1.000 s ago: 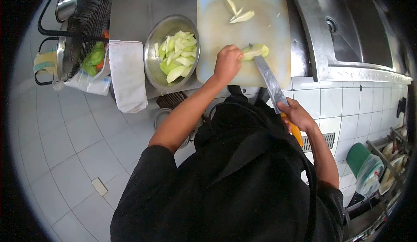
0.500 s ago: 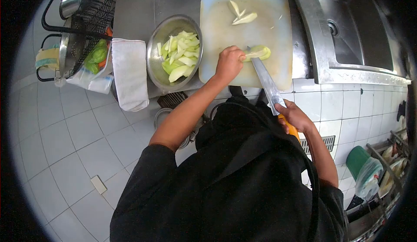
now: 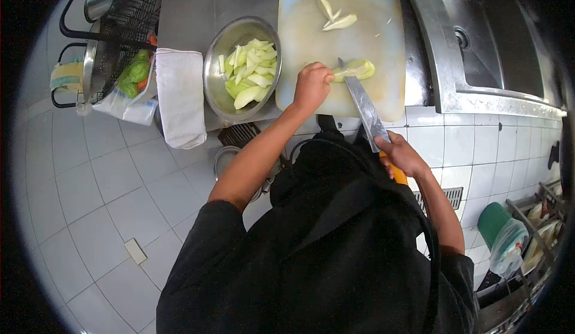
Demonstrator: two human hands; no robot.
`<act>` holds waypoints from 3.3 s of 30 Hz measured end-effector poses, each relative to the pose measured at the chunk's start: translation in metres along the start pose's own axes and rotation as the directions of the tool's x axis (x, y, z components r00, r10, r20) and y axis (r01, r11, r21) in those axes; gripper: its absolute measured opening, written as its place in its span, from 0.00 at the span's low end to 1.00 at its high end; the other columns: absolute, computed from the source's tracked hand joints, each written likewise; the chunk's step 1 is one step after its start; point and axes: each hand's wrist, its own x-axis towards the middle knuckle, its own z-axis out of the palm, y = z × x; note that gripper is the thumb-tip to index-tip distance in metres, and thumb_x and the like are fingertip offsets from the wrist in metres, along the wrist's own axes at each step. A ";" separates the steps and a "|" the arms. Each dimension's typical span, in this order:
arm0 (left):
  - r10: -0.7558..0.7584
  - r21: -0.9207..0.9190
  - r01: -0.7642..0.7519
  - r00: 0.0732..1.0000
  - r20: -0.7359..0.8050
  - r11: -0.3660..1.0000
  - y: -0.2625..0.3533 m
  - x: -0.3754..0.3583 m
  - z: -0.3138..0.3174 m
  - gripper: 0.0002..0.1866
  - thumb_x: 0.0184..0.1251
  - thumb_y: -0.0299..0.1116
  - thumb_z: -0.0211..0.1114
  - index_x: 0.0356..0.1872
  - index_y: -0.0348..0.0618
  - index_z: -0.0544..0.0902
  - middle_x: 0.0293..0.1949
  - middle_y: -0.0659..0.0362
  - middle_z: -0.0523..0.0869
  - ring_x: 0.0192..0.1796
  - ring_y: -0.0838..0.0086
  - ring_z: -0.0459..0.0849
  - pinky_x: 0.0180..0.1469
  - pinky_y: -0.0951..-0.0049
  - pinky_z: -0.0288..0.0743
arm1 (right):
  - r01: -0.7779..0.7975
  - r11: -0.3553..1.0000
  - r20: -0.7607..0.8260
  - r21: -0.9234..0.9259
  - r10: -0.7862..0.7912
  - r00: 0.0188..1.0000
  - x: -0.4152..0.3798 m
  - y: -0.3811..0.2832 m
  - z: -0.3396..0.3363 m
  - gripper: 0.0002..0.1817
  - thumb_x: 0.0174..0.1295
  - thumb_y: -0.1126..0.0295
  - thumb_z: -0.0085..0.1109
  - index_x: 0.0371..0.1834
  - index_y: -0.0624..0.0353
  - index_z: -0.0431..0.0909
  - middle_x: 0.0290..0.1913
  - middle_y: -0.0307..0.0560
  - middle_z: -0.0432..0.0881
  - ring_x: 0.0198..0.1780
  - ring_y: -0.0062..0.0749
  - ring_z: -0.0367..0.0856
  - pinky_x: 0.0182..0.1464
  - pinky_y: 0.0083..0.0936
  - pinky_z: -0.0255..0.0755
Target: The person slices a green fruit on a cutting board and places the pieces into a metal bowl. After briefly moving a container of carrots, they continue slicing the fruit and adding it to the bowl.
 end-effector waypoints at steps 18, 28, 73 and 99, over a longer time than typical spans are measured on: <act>0.037 0.195 -0.279 0.654 0.756 0.940 0.072 0.117 0.023 0.28 0.43 0.34 0.82 0.51 0.44 0.87 0.47 0.51 0.88 0.50 0.55 0.86 0.53 0.60 0.79 | 0.049 0.999 -0.032 -0.006 -0.049 0.998 0.008 -0.006 0.006 0.17 0.79 0.55 0.52 0.50 0.59 0.71 0.19 0.38 0.69 0.13 0.23 0.69 0.15 0.25 0.69; 0.098 0.050 -0.208 0.645 0.758 0.977 0.052 0.136 0.011 0.19 0.46 0.33 0.79 0.42 0.40 0.87 0.41 0.50 0.90 0.47 0.55 0.88 0.51 0.60 0.80 | 0.033 0.995 -0.011 -0.095 -0.035 0.999 -0.008 0.000 -0.002 0.17 0.79 0.57 0.49 0.46 0.63 0.70 0.21 0.38 0.69 0.14 0.24 0.70 0.16 0.25 0.69; -0.212 -0.054 0.227 0.955 0.210 0.972 0.028 0.040 -0.001 0.13 0.60 0.29 0.67 0.44 0.37 0.88 0.41 0.45 0.89 0.44 0.51 0.87 0.51 0.56 0.80 | 0.085 0.898 -0.435 -0.431 -0.290 0.853 -0.067 0.006 -0.003 0.12 0.76 0.65 0.49 0.40 0.64 0.69 0.23 0.49 0.75 0.20 0.32 0.75 0.25 0.33 0.71; -0.208 -0.348 0.145 0.967 -0.149 0.926 0.050 -0.026 0.049 0.14 0.59 0.26 0.74 0.46 0.36 0.86 0.52 0.50 0.78 0.44 0.62 0.86 0.46 0.66 0.83 | 0.002 0.812 -0.428 -0.583 -0.310 0.849 -0.090 0.005 0.011 0.10 0.74 0.66 0.51 0.46 0.64 0.72 0.33 0.72 0.81 0.42 0.73 0.79 0.44 0.57 0.71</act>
